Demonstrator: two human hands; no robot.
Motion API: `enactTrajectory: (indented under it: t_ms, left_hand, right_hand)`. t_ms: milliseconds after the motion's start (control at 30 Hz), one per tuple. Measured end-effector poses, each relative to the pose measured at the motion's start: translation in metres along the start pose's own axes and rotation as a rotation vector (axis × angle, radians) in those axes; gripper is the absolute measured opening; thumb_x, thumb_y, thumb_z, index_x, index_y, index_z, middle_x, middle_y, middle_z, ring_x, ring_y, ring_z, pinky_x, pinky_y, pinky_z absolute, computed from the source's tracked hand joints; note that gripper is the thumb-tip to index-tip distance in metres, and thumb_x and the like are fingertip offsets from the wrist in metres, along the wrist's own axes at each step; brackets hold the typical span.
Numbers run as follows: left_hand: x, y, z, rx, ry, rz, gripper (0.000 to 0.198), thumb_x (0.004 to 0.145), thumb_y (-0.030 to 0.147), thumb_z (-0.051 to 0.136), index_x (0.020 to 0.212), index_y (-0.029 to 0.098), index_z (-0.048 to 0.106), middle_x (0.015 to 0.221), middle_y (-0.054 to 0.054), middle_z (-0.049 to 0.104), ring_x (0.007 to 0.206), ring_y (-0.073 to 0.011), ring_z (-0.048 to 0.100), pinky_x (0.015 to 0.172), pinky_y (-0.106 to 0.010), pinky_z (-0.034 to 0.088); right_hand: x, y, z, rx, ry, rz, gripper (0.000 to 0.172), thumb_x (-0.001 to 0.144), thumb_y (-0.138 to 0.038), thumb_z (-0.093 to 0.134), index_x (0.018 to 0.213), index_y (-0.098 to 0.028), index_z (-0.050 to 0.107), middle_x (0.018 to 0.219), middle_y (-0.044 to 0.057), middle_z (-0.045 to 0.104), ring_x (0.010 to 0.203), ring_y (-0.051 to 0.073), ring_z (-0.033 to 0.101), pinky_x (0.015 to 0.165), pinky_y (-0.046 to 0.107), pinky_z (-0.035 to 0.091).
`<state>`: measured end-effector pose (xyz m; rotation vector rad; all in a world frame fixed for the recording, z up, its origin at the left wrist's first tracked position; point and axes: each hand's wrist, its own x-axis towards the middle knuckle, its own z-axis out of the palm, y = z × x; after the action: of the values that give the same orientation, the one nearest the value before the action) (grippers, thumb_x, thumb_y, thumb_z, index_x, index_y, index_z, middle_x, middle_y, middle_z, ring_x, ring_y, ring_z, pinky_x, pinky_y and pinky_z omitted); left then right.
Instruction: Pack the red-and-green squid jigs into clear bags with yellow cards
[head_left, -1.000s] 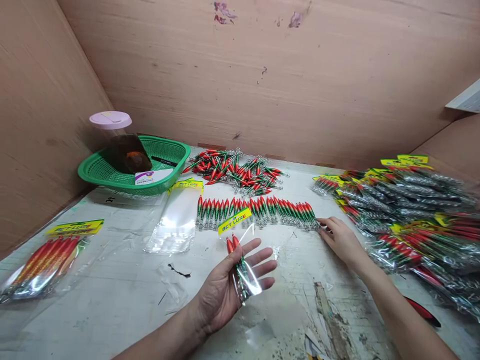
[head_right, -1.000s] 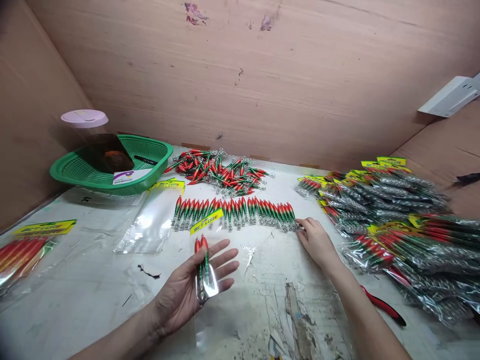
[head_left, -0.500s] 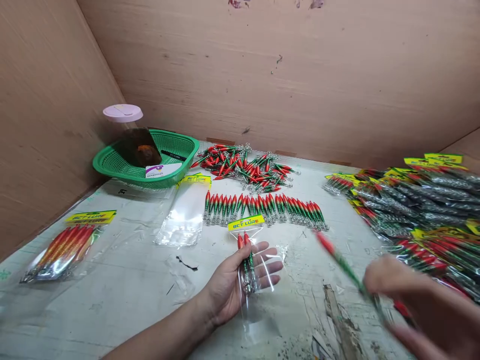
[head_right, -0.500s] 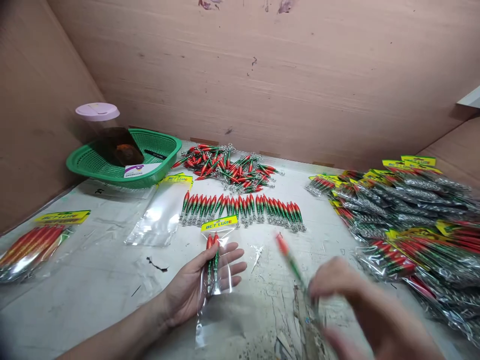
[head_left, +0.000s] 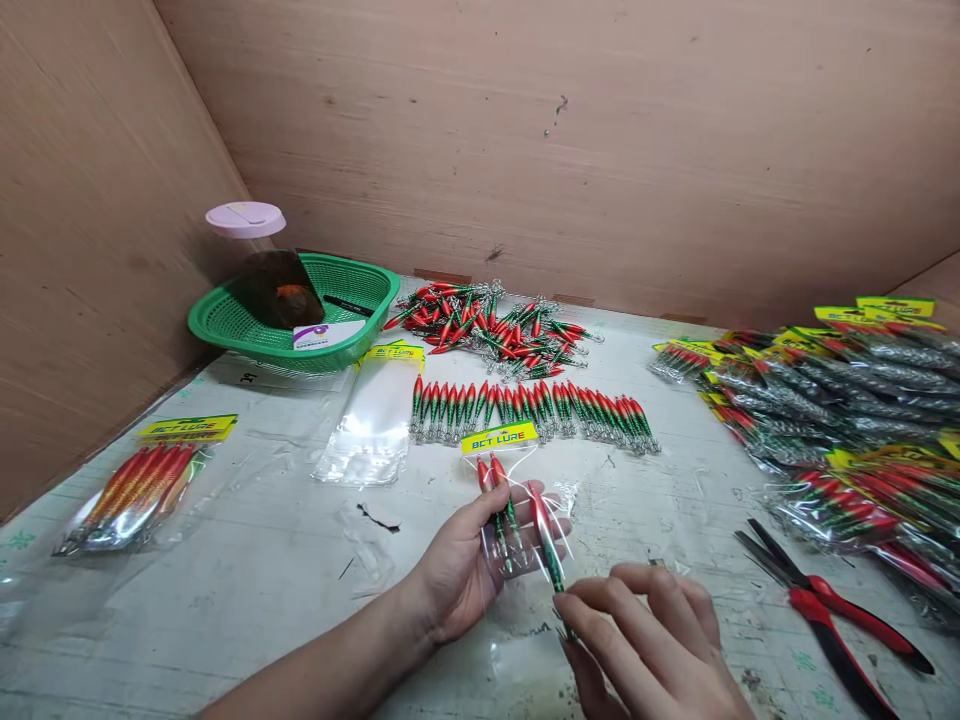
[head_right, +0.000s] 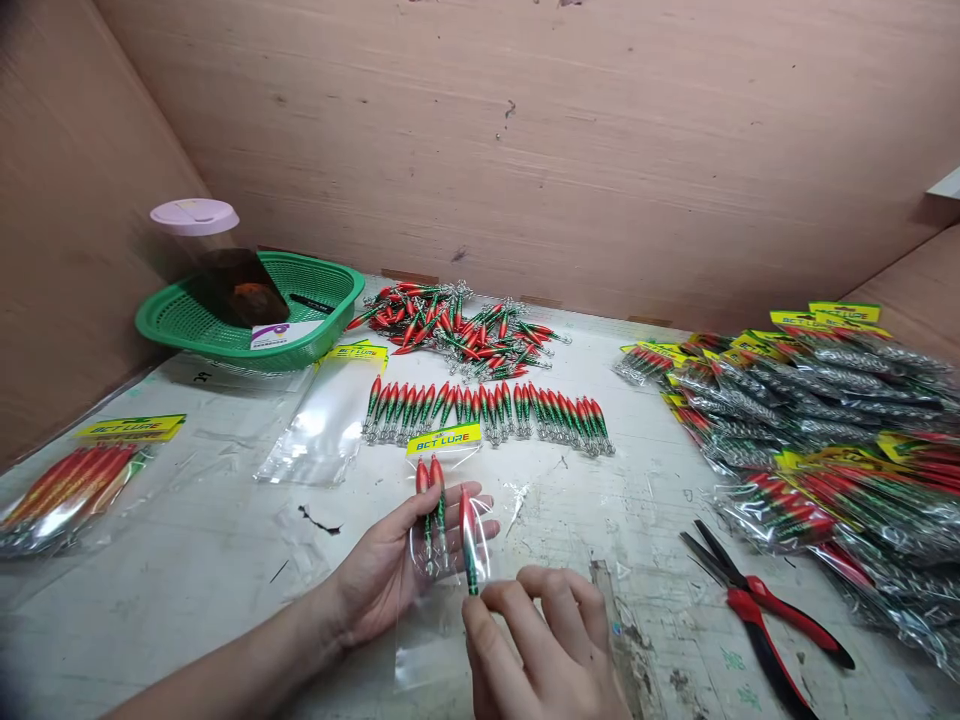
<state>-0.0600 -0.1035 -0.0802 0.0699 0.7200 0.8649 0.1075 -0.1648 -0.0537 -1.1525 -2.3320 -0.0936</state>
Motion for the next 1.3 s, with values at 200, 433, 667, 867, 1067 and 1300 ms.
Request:
enactTrajectory:
  t_ms: [200, 433, 667, 867, 1067, 1300]
  left_hand:
    - [-0.001, -0.001, 0.000, 0.031, -0.045, 0.016, 0.029, 0.091, 0.027, 0.048, 0.103, 0.006, 0.065, 0.097, -0.017, 0.073, 0.089, -0.0257, 0.070, 0.084, -0.037, 0.053]
    - [-0.003, -0.002, 0.002, 0.028, -0.047, 0.018, 0.027, 0.089, 0.023, 0.049, 0.102, 0.004, 0.065, 0.095, -0.017, 0.073, 0.087, -0.0262, 0.071, 0.086, -0.039, 0.052]
    - [-0.002, -0.002, 0.000, -0.011, -0.043, 0.046, 0.027, 0.090, 0.023, 0.049, 0.101, 0.005, 0.067, 0.101, -0.017, 0.073, 0.090, -0.0250, 0.070, 0.084, -0.036, 0.054]
    - [-0.002, -0.005, -0.001, 0.034, -0.033, 0.076, 0.026, 0.089, 0.022, 0.050, 0.099, 0.005, 0.068, 0.100, -0.016, 0.073, 0.088, -0.0265, 0.070, 0.085, -0.040, 0.054]
    - [-0.004, -0.006, -0.001, 0.036, -0.031, 0.071, 0.027, 0.086, 0.019, 0.054, 0.106, 0.005, 0.064, 0.101, -0.017, 0.072, 0.089, -0.0265, 0.070, 0.083, -0.038, 0.054]
    - [-0.007, 0.000, 0.001, 0.018, 0.024, 0.036, 0.041, 0.087, 0.022, 0.057, 0.126, 0.011, 0.052, 0.111, -0.016, 0.070, 0.089, -0.0259, 0.071, 0.077, -0.037, 0.056]
  right_hand:
    - [-0.008, -0.008, 0.011, -0.166, 0.137, 0.033, 0.027, 0.094, -0.020, 0.043, 0.106, -0.019, 0.067, 0.098, 0.007, 0.073, 0.090, 0.026, 0.065, 0.081, 0.040, 0.037]
    - [0.001, -0.007, 0.018, -0.149, 0.307, 0.153, 0.008, 0.086, -0.014, 0.058, 0.086, -0.017, 0.065, 0.073, 0.006, 0.065, 0.070, 0.018, 0.055, 0.071, 0.036, 0.036]
    - [0.008, -0.008, 0.021, -0.032, 0.330, 0.189, 0.008, 0.080, -0.014, 0.066, 0.088, -0.016, 0.064, 0.073, 0.005, 0.061, 0.068, 0.017, 0.054, 0.070, 0.035, 0.038]
    - [0.007, -0.010, 0.024, -0.026, 0.350, 0.260, 0.009, 0.081, -0.011, 0.063, 0.086, -0.018, 0.064, 0.070, 0.002, 0.062, 0.065, 0.016, 0.056, 0.072, 0.036, 0.036]
    - [0.005, -0.016, 0.029, -0.020, 0.376, 0.324, 0.010, 0.080, -0.010, 0.064, 0.080, -0.020, 0.062, 0.069, -0.001, 0.059, 0.063, 0.013, 0.055, 0.072, 0.035, 0.034]
    - [0.003, 0.073, -0.004, -0.003, 0.237, 0.360, 0.005, 0.085, -0.023, 0.058, 0.087, -0.019, 0.061, 0.079, 0.004, 0.060, 0.072, 0.018, 0.057, 0.066, 0.031, 0.045]
